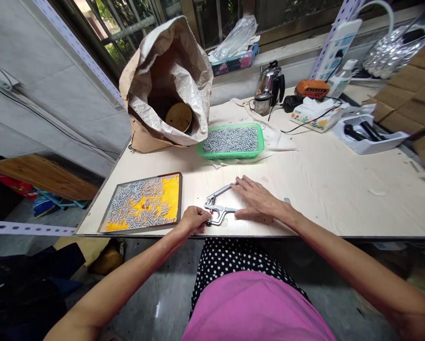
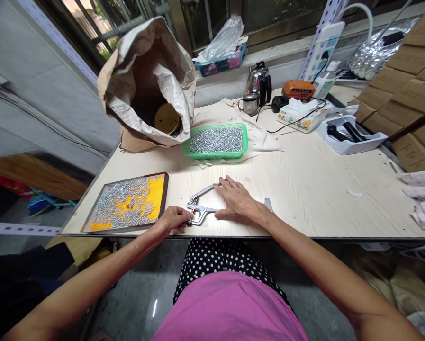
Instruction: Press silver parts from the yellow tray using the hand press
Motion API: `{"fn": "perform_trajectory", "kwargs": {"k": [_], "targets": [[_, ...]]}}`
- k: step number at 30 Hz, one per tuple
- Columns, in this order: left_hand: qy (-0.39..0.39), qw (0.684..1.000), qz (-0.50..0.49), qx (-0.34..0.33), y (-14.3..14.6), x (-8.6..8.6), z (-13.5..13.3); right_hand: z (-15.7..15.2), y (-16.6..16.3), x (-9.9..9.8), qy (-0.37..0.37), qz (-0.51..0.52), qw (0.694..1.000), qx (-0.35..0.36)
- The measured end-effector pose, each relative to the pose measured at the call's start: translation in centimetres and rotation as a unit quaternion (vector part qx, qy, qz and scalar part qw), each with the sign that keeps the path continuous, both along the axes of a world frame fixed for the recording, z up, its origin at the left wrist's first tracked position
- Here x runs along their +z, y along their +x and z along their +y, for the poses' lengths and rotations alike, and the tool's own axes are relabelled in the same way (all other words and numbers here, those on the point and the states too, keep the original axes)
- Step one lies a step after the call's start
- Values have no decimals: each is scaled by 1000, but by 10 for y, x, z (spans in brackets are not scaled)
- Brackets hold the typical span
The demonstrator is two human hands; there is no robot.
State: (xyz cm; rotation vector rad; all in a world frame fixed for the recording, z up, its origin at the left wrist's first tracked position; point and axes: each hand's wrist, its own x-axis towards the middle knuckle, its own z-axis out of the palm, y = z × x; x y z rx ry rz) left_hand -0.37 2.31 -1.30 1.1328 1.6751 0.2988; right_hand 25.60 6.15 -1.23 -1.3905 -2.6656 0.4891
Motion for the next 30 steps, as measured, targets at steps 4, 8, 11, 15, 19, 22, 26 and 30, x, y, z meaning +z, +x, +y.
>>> {"fn": "perform_trajectory", "kwargs": {"k": [4, 8, 11, 15, 19, 22, 26, 30], "targets": [[-4, 1000, 12, 2, 1, 1, -1, 17, 0, -3, 5, -16, 999, 49], [-6, 1000, 23, 14, 4, 2, -1, 19, -8, 4, 31, -31, 998, 51], [-18, 999, 24, 27, 8, 7, -2, 14, -12, 11, 26, -48, 998, 40], [-18, 997, 73, -9, 10, 15, -8, 3, -13, 17, 27, -30, 998, 41], [193, 941, 245, -132, 14, 19, -18, -9, -13, 17, 39, -6, 998, 47], [336, 859, 286, -258, 26, 17, -15, -14, -13, 12, 50, 8, 998, 45], [372, 785, 298, -396, 46, 17, 9, -18, -11, 7, 56, 29, 997, 36], [361, 740, 288, -488, 55, 21, 35, -21, -17, 10, 43, 8, 999, 10]]}}
